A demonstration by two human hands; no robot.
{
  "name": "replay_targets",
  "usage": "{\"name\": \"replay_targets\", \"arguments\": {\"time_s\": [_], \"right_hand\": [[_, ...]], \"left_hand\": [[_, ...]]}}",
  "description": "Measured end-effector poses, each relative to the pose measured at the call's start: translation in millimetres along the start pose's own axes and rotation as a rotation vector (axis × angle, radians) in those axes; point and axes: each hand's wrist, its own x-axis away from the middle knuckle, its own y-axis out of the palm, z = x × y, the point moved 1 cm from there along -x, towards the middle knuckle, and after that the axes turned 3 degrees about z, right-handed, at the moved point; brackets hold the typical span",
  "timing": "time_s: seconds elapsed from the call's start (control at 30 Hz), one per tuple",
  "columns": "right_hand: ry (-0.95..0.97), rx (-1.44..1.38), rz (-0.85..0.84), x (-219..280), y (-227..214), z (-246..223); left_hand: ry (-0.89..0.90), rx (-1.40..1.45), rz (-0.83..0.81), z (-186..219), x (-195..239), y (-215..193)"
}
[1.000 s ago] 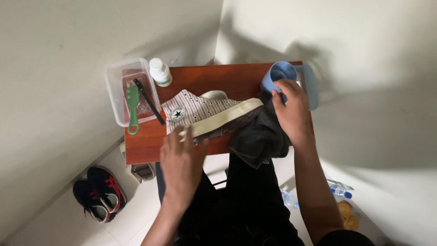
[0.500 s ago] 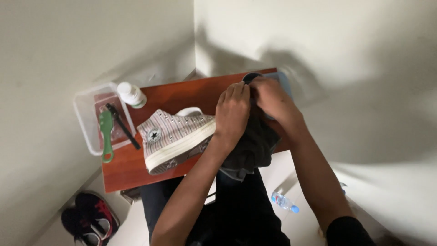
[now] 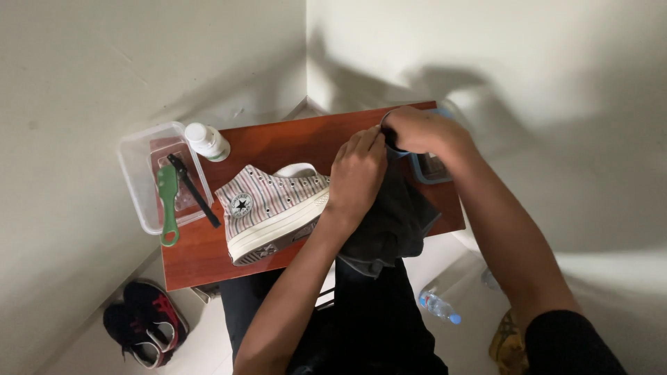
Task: The person cleans a striped high-top sneaker on a wooden table. They wipe the shoe with a dark cloth, then use a brush to scrub the sole and sides. The person also handles a blue cup and a plastic container during the process.
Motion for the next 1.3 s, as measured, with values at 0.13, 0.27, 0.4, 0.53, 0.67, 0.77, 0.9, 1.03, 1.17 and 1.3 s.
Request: {"name": "replay_targets", "arguments": {"time_s": [0.13, 0.27, 0.4, 0.53, 0.67, 0.77, 0.9, 1.03, 1.17, 1.3], "right_hand": [[-0.085, -0.163, 0.062, 18, -13, -3], [-0.207, -0.416, 0.396, 61, -38, -48], [-0.4, -0.646, 0.538, 85, -8, -124], [-0.684, -0.655, 0.516, 82, 66, -206], [-0.985, -0.358, 0.908, 86, 126, -234], [-0.942, -0.231, 0.942, 90, 142, -224], [-0.679, -0.017, 0.927, 88, 154, -224], [-0.774, -0.067, 0.889, 82, 167, -247], [-0.749, -0.201, 0.823, 93, 182, -244], [-0.607, -0.259, 0.837, 96, 181, -237]], "left_hand": [[-0.026, 0.023, -0.031, -4, 10, -48], [-0.105, 0.308, 0.013, -20, 46, -115], [-0.177, 0.43, 0.111, -69, 151, -155], [-0.217, 0.187, 0.219, -101, 204, -175], [-0.196, 0.031, 0.186, -116, 224, -164], [-0.189, -0.071, 0.159, -124, 229, -149], [-0.154, -0.162, 0.111, -128, 228, -137], [-0.169, -0.104, 0.134, -131, 218, -134], [-0.07, -0.114, 0.179, -123, 227, -135], [-0.037, -0.088, 0.233, -116, 234, -133]]}}
